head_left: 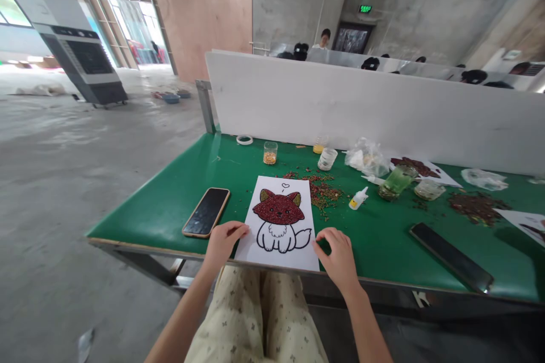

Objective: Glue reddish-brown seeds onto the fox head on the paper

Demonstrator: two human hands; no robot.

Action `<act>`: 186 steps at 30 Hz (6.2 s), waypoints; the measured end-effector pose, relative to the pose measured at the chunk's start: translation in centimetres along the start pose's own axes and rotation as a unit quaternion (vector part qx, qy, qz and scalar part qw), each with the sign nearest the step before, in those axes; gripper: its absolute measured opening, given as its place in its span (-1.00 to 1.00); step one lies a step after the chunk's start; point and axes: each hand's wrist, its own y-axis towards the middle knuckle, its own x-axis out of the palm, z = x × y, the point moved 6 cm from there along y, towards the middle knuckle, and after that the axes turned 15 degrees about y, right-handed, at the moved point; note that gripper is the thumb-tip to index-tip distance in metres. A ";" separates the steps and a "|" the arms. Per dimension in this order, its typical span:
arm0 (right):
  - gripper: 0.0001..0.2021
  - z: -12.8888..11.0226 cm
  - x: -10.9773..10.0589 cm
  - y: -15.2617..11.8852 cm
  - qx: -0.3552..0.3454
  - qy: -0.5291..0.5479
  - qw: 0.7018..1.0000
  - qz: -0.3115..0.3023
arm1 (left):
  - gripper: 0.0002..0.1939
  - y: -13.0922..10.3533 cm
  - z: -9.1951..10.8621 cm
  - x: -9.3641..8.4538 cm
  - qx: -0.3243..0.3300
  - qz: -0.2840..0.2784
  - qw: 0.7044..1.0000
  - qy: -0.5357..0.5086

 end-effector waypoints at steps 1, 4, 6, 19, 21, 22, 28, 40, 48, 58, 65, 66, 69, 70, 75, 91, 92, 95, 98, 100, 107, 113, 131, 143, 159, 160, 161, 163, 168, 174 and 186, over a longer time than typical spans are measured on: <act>-0.83 0.2 -0.1 0.3 0.003 0.012 1.000 0.007 | -0.68 0.0 -0.1 0.0 -0.004 0.000 1.000 -0.016; -0.78 0.8 -0.1 1.5 0.009 0.050 0.998 0.025 | -0.61 0.0 -0.3 0.0 -0.007 0.001 0.998 -0.056; -0.75 1.3 0.1 2.1 0.021 0.078 0.996 0.022 | -0.59 0.0 -0.2 -0.1 -0.005 -0.004 0.998 -0.059; -0.85 2.7 0.4 1.9 0.069 0.240 0.968 0.009 | -0.80 -0.1 0.3 -1.4 0.095 0.067 0.993 -0.029; -0.85 2.7 0.5 2.0 0.074 0.242 0.967 0.010 | -0.80 -0.1 0.3 -1.4 0.097 0.068 0.993 -0.017; -0.85 2.8 0.5 2.0 0.077 0.242 0.967 0.011 | -0.79 -0.1 0.3 -1.3 0.094 0.064 0.993 -0.015; -0.84 3.1 0.5 1.9 0.076 0.245 0.967 0.010 | -0.77 -0.2 0.0 -1.3 0.085 0.051 0.995 -0.031; -0.88 2.5 -0.3 1.8 0.024 0.229 0.971 0.062 | -0.70 -0.3 -0.2 -0.5 0.034 0.025 0.998 -0.044; -0.94 1.8 0.1 1.8 0.014 0.210 0.977 0.034 | -0.69 -0.5 -0.5 -0.4 0.027 0.021 0.998 -0.045; -0.94 2.0 0.2 1.7 0.017 0.216 0.976 0.028 | -0.68 -0.8 -0.4 -0.2 0.032 -0.006 0.998 -0.045; -0.93 1.9 0.1 1.8 0.027 0.225 0.974 0.024 | -0.65 -0.9 -0.4 -0.3 0.016 -0.011 0.998 -0.055; -0.93 1.9 0.1 1.8 0.028 0.226 0.973 0.024 | -0.66 -0.9 -0.4 -0.2 0.017 -0.010 0.998 -0.057; -0.93 2.0 0.3 1.8 0.031 0.226 0.974 0.017 | -0.67 -0.8 -0.5 -0.2 0.020 -0.009 0.998 -0.060; -0.93 2.0 0.3 1.8 0.033 0.225 0.974 0.014 | -0.67 -0.8 -0.5 -0.2 0.020 -0.008 0.998 -0.058; -0.93 2.1 0.3 1.8 0.035 0.225 0.973 0.019 | -0.68 -0.8 -0.4 -0.2 0.023 -0.003 0.999 -0.048; -0.89 1.9 0.0 1.7 0.045 0.237 0.970 0.008 | -0.70 -0.9 -0.3 -0.2 0.021 -0.001 0.999 -0.046; -0.88 2.0 0.0 1.7 0.047 0.239 0.970 0.010 | -0.70 -0.8 -0.4 -0.2 0.021 -0.001 0.999 -0.048; -0.83 2.2 -0.2 1.7 0.057 0.241 0.969 0.021 | -0.70 -0.8 -0.5 -0.2 0.020 -0.002 0.999 -0.050; -0.82 2.4 -0.3 1.6 0.071 0.243 0.967 0.024 | -0.70 -0.8 -0.4 -0.2 0.017 -0.003 0.998 -0.053; -0.81 2.5 -0.2 1.5 0.084 0.243 0.966 0.021 | -0.69 -0.9 -0.3 -0.2 0.016 -0.002 0.998 -0.055; -0.77 2.6 0.0 1.6 0.090 0.229 0.969 0.011 | -0.69 -0.9 -0.2 -0.2 0.012 0.004 0.997 -0.071; -0.76 3.2 0.2 1.7 0.085 0.216 0.972 0.032 | -0.72 -0.8 -0.4 -0.3 0.032 0.018 0.997 -0.065; -0.67 2.1 3.4 5.1 0.149 0.094 0.984 0.009 | -0.71 -2.2 2.1 0.7 0.210 0.072 0.941 0.254; -0.65 4.8 4.4 6.5 0.232 0.359 0.903 0.039 | -0.48 -6.6 0.6 2.7 0.405 0.017 0.759 0.510; -0.79 3.4 5.0 5.6 0.254 0.437 0.863 0.016 | -0.73 -4.4 6.9 -1.7 0.338 0.127 0.915 0.181; -0.79 3.4 5.1 5.6 0.259 0.452 0.853 0.016 | -0.73 -3.9 7.7 -1.9 0.332 0.123 0.921 0.163; -0.80 3.4 5.2 5.7 0.264 0.467 0.844 0.018 | -0.74 -3.5 8.5 -2.1 0.332 0.120 0.924 0.150; -0.79 3.3 5.3 5.8 0.273 0.506 0.817 0.028 | -0.74 -2.8 10.2 -2.3 0.356 0.113 0.917 0.138; -0.76 3.1 6.3 5.4 0.306 0.598 0.737 0.072 | -0.75 -2.2 13.2 -2.5 0.428 0.111 0.886 0.138; -0.73 1.7 8.0 4.5 0.295 0.633 0.710 0.091 | -0.77 -2.0 15.1 -2.4 0.467 0.120 0.866 0.131; -0.89 -1.2 9.5 5.0 0.238 0.597 0.766 0.010 | -0.76 -2.6 19.3 -2.1 0.563 0.100 0.807 0.148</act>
